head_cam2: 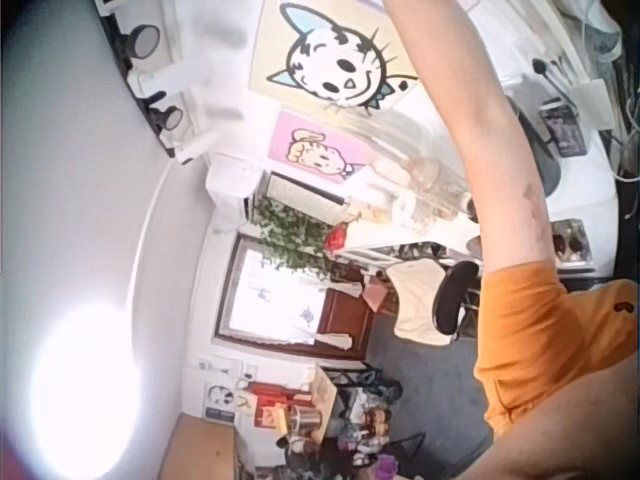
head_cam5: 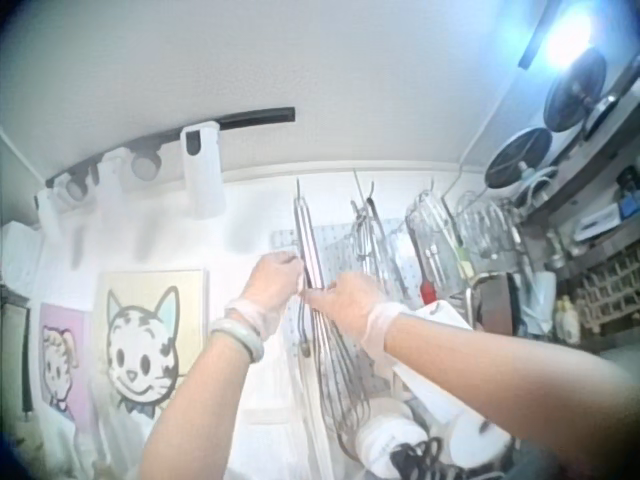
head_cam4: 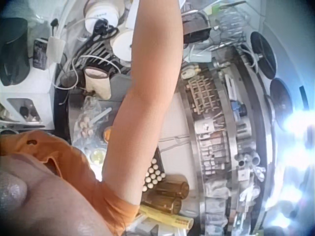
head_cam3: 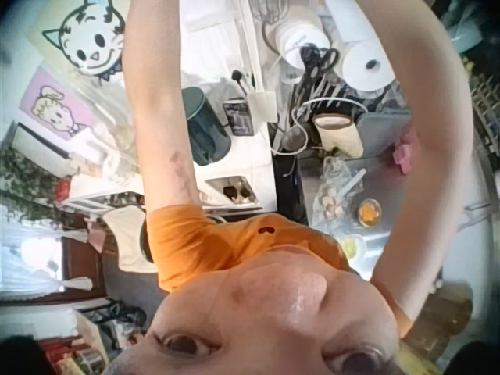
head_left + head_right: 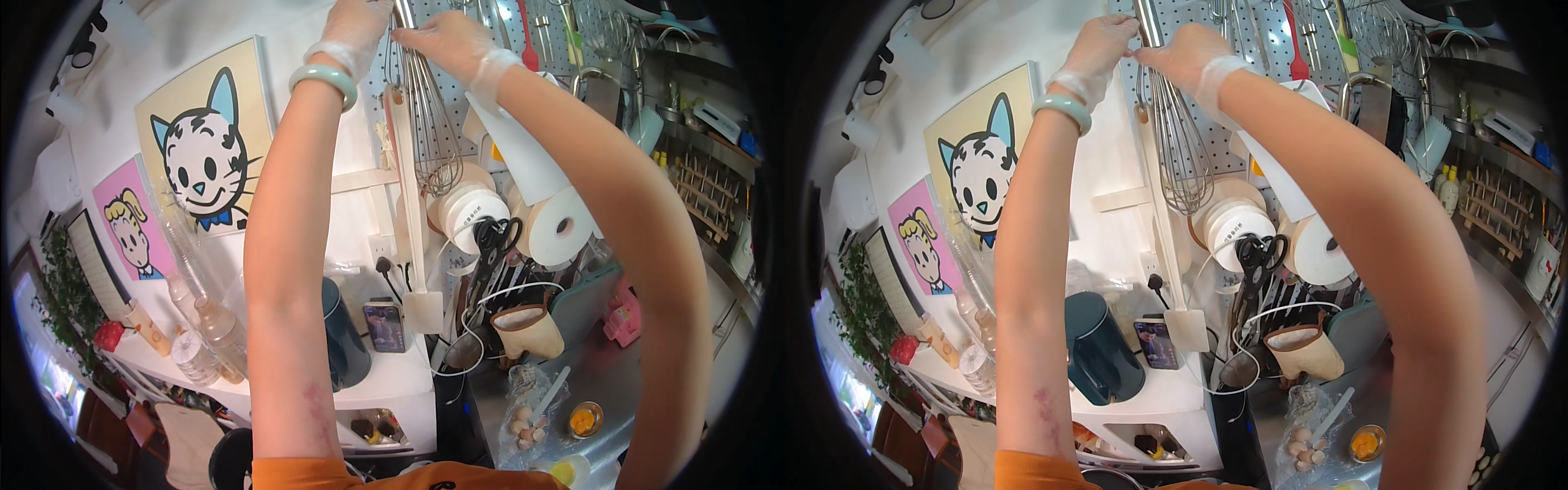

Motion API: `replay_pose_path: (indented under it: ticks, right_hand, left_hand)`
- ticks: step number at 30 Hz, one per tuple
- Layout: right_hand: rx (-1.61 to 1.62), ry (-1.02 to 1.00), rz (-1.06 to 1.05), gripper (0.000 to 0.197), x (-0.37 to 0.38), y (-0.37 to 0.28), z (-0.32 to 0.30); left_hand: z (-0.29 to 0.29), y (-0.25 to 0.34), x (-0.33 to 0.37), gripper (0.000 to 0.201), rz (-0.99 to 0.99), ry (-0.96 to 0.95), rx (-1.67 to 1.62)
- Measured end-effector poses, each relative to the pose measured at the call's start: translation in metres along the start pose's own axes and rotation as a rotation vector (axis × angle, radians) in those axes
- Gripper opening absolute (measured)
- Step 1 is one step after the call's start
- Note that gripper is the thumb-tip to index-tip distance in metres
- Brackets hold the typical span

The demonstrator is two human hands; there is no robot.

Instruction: The person cracks eggs to separate the yolks from the whites, placing them into different containers, then takes a whisk from a wall rack and whisks the yolks in a small bowl.

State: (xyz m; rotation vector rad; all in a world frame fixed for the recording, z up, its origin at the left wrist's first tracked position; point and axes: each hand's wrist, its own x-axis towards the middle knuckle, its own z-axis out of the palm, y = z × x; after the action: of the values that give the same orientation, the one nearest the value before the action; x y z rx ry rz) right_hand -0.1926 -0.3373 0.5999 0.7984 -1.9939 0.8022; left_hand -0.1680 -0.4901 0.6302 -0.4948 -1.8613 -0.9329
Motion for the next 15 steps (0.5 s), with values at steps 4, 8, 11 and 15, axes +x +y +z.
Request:
replay_pose_path:
  ticks: [4, 8, 11, 15]
  right_hand:
    - [-0.007, 0.021, -0.033, 0.052, 0.017, 0.001, 0.012]
    - [-0.026, 0.061, -0.059, 0.045, 0.020, 0.009, 0.004]
    - [0.008, 0.131, -0.126, 0.042, 0.014, 0.013, -0.004]
    - [-0.067, 0.201, -0.151, 0.042, 0.023, 0.011, -0.016]
  left_hand:
    - [-0.001, -0.014, 0.029, 0.028, -0.057, -0.147, 0.017]
    - [0.006, -0.022, 0.033, 0.026, -0.088, -0.228, 0.013]
    - [0.010, -0.023, 0.036, 0.026, -0.045, -0.201, -0.031]
    - [0.020, -0.004, 0.037, 0.026, 0.020, -0.133, -0.138]
